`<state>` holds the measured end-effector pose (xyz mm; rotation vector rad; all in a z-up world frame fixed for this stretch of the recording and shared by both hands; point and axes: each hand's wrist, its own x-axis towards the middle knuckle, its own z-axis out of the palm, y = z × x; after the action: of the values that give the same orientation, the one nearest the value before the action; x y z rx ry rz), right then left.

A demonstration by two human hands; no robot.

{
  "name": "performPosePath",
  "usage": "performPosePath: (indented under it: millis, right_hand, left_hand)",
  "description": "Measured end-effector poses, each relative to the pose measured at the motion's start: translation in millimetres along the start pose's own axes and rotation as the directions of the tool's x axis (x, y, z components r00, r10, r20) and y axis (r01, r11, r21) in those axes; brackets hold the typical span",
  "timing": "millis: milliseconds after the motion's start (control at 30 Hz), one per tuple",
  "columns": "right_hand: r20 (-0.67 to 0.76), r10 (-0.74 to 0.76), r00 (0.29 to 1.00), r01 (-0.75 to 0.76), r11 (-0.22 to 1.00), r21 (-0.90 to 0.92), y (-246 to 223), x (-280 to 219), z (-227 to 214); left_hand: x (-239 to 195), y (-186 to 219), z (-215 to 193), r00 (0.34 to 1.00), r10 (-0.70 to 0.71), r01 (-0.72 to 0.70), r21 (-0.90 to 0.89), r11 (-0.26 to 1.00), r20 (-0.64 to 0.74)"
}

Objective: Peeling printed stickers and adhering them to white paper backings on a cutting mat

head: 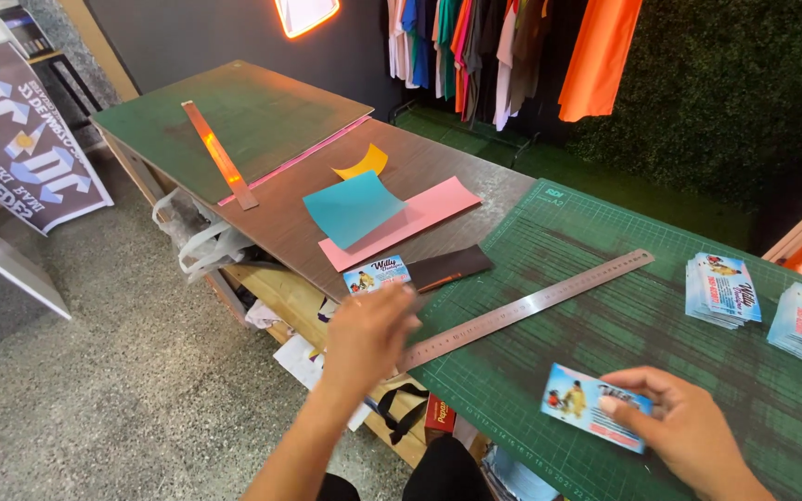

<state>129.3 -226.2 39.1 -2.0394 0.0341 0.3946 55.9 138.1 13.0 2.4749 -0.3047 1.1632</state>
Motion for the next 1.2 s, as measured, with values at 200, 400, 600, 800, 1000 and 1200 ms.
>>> performPosePath:
  millis: [200, 400, 600, 800, 1000, 1200]
  right_hand:
    - [-0.090, -0.367, 0.926, 0.192, 0.660, -0.726, 61, 28, -4]
    - [-0.055, -0.760, 0.647, 0.426, 0.421, -0.801, 70, 25, -2]
    - [-0.191, -0.391, 0.900, 0.291, 0.867, -0.404, -10, -21, 6]
    - [0.118, -0.338, 0.934, 0.241, 0.838, 0.490, -16, -22, 5]
    - [0.059, -0.318, 0.946, 0.257, 0.852, 0.456, -13, -30, 4]
    - [0.107, -0.303, 0.947, 0.219, 0.852, 0.476, -9, -33, 9]
  left_hand:
    - [29, -50, 49, 0.947, -0.178, 0.109, 0.254, 0.961, 0.268]
    - [53, -76, 95, 0.848, -0.071, -0.063, 0.232, 0.971, 0.526]
    - [57, 0, 41, 0.796, -0.420, 0.547, -0.220, 0.808, 0.437]
    - [32, 80, 2, 0.679, -0.073, 0.685, -0.595, 0.419, 0.730]
    - [29, 104, -3, 0.584, -0.105, 0.764, -0.502, 0.404, 0.805]
    - [23, 114, -1, 0.594, -0.091, 0.775, -0.539, 0.331, 0.799]
